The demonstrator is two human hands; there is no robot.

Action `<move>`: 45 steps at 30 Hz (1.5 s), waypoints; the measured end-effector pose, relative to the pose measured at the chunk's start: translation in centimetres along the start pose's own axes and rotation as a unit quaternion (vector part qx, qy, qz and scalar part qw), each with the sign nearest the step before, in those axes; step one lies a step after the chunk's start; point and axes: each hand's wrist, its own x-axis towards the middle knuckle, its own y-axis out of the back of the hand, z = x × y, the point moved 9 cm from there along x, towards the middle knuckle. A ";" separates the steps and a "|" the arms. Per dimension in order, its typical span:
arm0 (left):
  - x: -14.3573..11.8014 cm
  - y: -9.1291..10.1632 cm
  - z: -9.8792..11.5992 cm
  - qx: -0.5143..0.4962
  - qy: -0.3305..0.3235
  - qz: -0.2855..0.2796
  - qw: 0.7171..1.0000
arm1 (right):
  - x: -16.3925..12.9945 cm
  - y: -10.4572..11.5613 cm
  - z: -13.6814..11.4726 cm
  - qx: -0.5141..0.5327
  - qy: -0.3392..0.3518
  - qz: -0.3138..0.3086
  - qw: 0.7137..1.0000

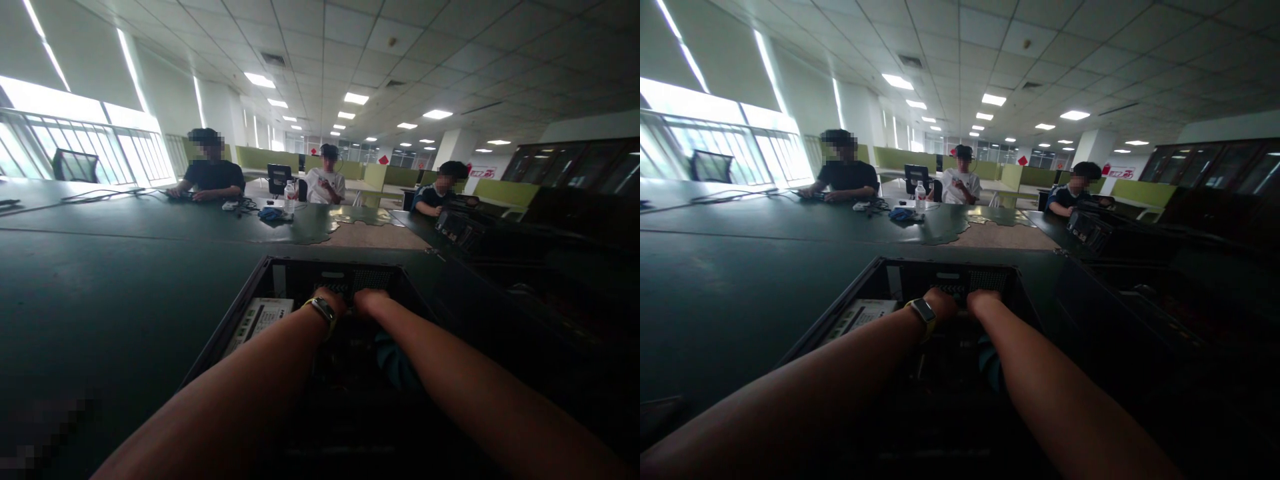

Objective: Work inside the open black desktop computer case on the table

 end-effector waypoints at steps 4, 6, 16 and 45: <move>0.1 -0.5 -0.2 0.017 0.010 -0.042 0.999 | 0.0 0.0 0.0 0.004 -0.002 -0.001 1.000; 0.1 -0.6 -0.4 0.021 0.016 -0.049 0.998 | 0.0 0.0 0.0 0.005 -0.003 -0.003 1.000; -0.5 -0.1 -0.3 0.030 0.024 -0.055 0.998 | 0.1 -0.1 0.0 0.006 -0.001 -0.009 1.000; 0.3 -0.3 -0.1 0.029 0.013 -0.033 0.999 | -0.1 0.2 -0.2 0.003 -0.003 0.006 1.000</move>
